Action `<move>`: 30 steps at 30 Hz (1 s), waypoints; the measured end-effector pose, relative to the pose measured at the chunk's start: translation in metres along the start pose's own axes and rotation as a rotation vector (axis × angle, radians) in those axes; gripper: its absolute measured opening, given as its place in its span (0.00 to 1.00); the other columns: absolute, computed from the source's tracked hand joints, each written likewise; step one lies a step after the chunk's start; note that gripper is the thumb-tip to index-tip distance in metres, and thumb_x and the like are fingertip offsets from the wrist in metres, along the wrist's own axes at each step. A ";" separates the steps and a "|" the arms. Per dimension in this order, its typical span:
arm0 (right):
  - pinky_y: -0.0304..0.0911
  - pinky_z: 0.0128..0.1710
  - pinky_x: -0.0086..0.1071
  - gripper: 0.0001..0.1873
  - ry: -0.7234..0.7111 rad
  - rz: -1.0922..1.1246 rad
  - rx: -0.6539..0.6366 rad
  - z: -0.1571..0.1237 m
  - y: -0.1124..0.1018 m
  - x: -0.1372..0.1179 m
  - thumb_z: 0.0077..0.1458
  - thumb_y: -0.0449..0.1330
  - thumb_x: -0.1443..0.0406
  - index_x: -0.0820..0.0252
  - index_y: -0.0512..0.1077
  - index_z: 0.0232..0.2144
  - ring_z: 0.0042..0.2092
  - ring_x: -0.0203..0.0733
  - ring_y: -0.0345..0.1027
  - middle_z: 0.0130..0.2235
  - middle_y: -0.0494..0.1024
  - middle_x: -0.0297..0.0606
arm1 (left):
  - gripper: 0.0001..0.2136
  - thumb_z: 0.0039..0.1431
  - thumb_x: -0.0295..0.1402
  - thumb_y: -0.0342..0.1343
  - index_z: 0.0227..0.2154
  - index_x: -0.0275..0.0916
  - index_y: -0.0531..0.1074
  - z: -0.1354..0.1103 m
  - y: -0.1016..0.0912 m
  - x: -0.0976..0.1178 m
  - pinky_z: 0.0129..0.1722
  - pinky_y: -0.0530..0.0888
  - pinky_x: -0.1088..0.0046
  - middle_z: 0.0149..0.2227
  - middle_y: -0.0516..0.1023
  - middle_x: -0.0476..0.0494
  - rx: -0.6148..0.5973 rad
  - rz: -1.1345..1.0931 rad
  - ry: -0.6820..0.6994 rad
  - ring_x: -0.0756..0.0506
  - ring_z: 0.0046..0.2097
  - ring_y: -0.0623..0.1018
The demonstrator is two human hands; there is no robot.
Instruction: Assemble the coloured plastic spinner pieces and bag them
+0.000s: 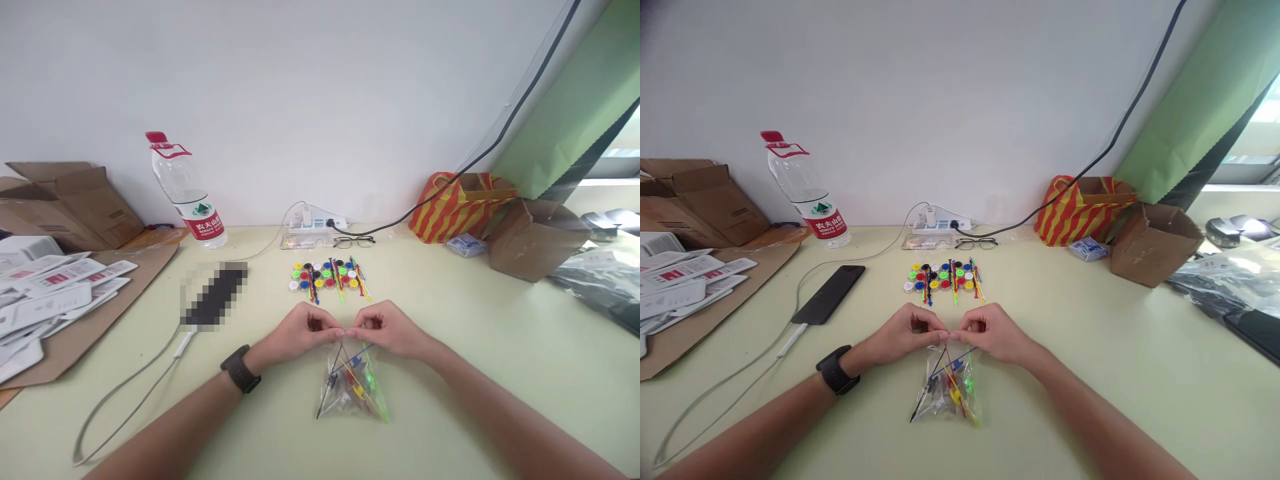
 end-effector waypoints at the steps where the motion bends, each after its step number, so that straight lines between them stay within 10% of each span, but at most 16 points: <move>1: 0.42 0.22 0.30 0.23 0.012 0.011 -0.007 0.000 -0.002 0.001 0.54 0.69 0.47 0.59 0.74 0.23 0.24 0.32 0.47 0.19 0.58 0.26 | 0.16 0.60 0.46 0.66 0.33 0.35 0.84 0.001 0.000 0.000 0.29 0.68 0.75 0.28 0.81 0.42 0.001 0.001 0.000 0.48 0.29 0.74; 21: 0.44 0.23 0.30 0.30 0.025 -0.044 -0.179 -0.002 -0.023 0.001 0.62 0.59 0.45 0.58 0.64 0.19 0.23 0.33 0.46 0.20 0.58 0.28 | 0.18 0.60 0.48 0.64 0.32 0.35 0.82 0.001 -0.010 0.001 0.26 0.67 0.76 0.25 0.77 0.45 0.015 0.000 -0.006 0.50 0.27 0.72; 30: 0.54 0.31 0.32 0.19 -0.135 -0.087 -0.022 0.002 -0.007 -0.016 0.65 0.58 0.49 0.58 0.76 0.34 0.31 0.39 0.59 0.30 0.71 0.34 | 0.18 0.62 0.47 0.63 0.33 0.34 0.82 0.003 -0.012 -0.002 0.27 0.64 0.76 0.23 0.73 0.48 0.040 -0.027 -0.017 0.52 0.26 0.68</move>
Point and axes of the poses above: each hand's wrist, its own z-axis towards the middle knuckle, its own y-axis out of the palm, x = y × z, the point moved 8 cm from there along z, towards the middle knuckle
